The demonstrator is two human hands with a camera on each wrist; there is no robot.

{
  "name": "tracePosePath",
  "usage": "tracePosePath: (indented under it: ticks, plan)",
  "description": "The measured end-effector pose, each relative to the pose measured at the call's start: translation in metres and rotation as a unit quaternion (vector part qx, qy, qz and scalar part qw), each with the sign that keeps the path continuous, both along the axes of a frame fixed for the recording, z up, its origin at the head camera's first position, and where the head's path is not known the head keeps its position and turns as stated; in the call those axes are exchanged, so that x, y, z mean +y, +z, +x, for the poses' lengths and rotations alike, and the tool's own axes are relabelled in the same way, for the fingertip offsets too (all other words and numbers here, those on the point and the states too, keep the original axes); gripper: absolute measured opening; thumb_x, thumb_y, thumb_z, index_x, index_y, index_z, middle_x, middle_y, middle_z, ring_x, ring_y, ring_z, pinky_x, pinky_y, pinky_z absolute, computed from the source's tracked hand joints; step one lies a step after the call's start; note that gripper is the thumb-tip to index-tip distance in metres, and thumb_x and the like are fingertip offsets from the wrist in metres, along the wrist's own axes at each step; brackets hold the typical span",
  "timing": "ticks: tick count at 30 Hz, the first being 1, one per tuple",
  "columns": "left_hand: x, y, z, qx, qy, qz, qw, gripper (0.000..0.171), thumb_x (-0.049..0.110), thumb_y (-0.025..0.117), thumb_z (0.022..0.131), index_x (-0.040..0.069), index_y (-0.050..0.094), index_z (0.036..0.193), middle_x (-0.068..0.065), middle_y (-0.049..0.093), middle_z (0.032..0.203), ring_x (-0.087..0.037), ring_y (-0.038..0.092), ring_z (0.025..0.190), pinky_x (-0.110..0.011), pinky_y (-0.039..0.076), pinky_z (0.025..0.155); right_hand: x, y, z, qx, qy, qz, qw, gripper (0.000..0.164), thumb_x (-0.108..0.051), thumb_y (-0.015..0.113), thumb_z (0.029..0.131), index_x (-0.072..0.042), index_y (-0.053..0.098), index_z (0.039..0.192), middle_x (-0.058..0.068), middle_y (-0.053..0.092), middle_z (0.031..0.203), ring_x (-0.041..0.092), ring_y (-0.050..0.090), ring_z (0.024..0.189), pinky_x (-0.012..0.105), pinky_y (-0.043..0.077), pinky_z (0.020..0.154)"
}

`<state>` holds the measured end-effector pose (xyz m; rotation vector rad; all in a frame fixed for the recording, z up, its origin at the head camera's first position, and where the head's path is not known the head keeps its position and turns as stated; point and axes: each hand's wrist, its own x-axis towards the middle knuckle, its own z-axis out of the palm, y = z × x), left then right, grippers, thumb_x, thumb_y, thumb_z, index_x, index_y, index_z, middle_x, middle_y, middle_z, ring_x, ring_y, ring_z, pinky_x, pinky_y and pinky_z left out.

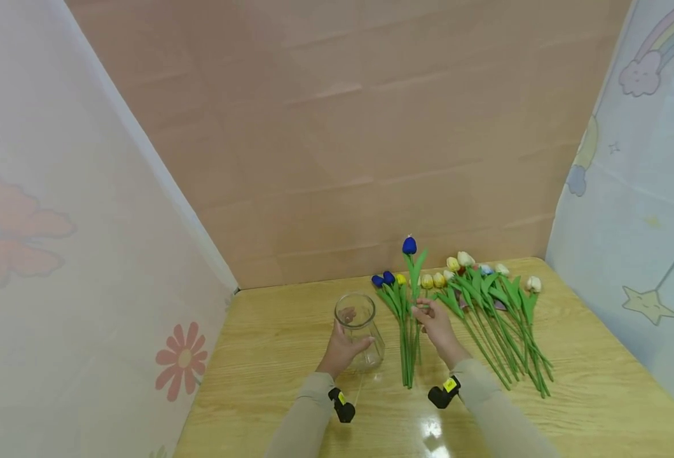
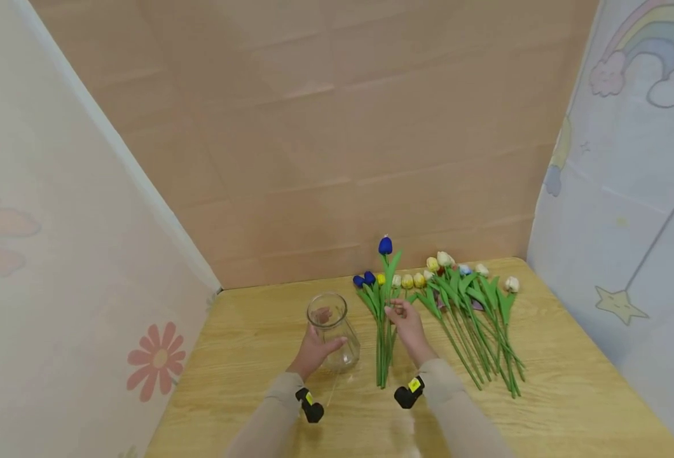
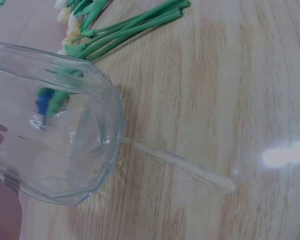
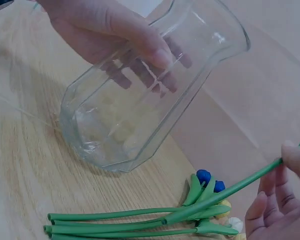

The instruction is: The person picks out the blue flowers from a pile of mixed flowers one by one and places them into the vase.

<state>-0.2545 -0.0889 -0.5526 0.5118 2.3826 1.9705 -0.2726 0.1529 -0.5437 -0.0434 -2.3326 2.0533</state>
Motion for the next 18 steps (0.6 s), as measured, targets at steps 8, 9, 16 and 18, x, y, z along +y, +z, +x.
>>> tracePosePath:
  ticks: [8,9,16,18]
  plan:
    - [-0.011,0.010,0.001,-0.035,-0.025,-0.028,0.9987,0.109,0.027,0.077,0.073,0.033,-0.008,0.141,-0.012,0.007,0.149,-0.031,0.009,0.132,-0.060,0.020,0.102,0.000,0.016,0.014,0.066,0.013,0.001,0.998,0.037,-0.023,0.054,0.093,-0.001,0.045,0.121,0.016,0.051,0.103,0.031,0.049,0.088,0.031,0.041,0.063]
    - [-0.014,0.013,0.001,-0.030,-0.028,-0.035,0.9986,0.114,0.029,0.078,0.071,0.034,-0.012,0.140,-0.012,0.001,0.150,-0.032,0.006,0.132,-0.061,0.019,0.102,0.000,0.017,0.015,0.070,0.016,-0.003,0.997,0.035,-0.021,0.054,0.093,0.000,0.046,0.120,0.016,0.050,0.103,0.031,0.049,0.087,0.031,0.041,0.063]
    - [-0.015,0.071,0.002,0.123,0.029,0.025,0.9917,0.098,0.023,0.074,0.076,0.015,0.003,0.143,-0.017,0.012,0.146,-0.034,0.014,0.131,-0.058,0.015,0.104,-0.002,0.003,0.012,0.095,0.014,-0.001,0.995,0.032,-0.027,0.055,0.092,-0.007,0.050,0.117,0.013,0.050,0.101,0.033,0.050,0.086,0.031,0.043,0.064]
    - [-0.005,0.088,-0.002,0.183,0.067,0.051,0.9795,0.077,0.014,0.070,0.081,0.008,0.020,0.139,-0.016,0.027,0.140,-0.033,0.026,0.126,-0.057,0.022,0.103,-0.005,0.003,0.014,0.103,0.015,0.006,0.995,0.032,-0.029,0.055,0.092,-0.008,0.050,0.116,0.012,0.051,0.101,0.032,0.051,0.086,0.032,0.043,0.064]
